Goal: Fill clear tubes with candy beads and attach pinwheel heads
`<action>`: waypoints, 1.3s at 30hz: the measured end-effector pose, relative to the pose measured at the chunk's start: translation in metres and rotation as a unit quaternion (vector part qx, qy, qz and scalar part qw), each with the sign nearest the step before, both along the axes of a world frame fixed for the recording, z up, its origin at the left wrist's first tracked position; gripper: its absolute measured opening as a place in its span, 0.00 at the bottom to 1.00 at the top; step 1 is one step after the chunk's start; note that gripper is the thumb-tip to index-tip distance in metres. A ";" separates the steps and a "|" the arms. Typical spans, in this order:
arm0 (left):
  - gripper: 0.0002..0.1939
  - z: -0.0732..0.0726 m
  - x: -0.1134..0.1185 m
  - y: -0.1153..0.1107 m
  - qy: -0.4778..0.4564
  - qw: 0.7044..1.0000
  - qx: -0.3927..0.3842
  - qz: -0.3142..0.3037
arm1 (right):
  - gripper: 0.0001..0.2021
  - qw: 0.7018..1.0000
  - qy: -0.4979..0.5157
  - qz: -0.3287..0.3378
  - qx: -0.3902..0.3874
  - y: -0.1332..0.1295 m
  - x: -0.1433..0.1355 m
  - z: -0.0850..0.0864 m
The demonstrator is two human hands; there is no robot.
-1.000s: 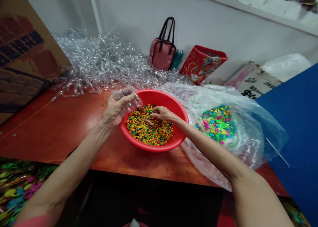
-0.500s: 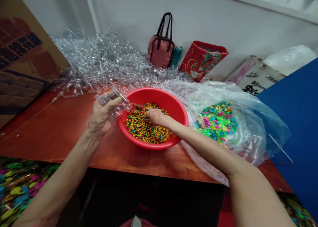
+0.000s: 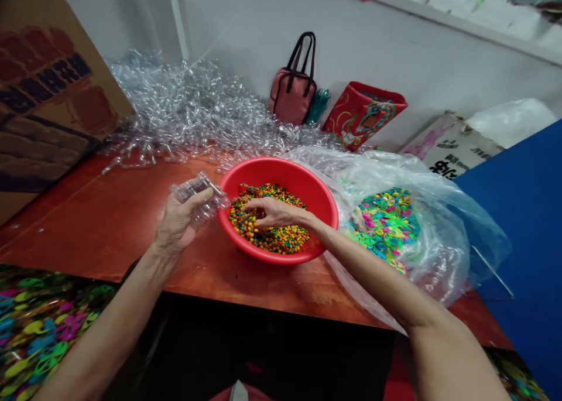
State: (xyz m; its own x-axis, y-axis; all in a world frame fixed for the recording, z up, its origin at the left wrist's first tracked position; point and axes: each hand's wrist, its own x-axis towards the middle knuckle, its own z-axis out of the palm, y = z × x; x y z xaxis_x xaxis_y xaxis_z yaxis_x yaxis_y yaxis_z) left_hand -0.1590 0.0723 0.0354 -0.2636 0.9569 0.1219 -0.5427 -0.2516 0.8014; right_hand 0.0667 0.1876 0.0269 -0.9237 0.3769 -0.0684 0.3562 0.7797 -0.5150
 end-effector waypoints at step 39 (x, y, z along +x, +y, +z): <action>0.14 0.012 0.039 0.032 0.024 0.998 0.050 -0.019 | 0.15 0.975 -0.157 -0.055 0.149 -0.012 0.029 0.006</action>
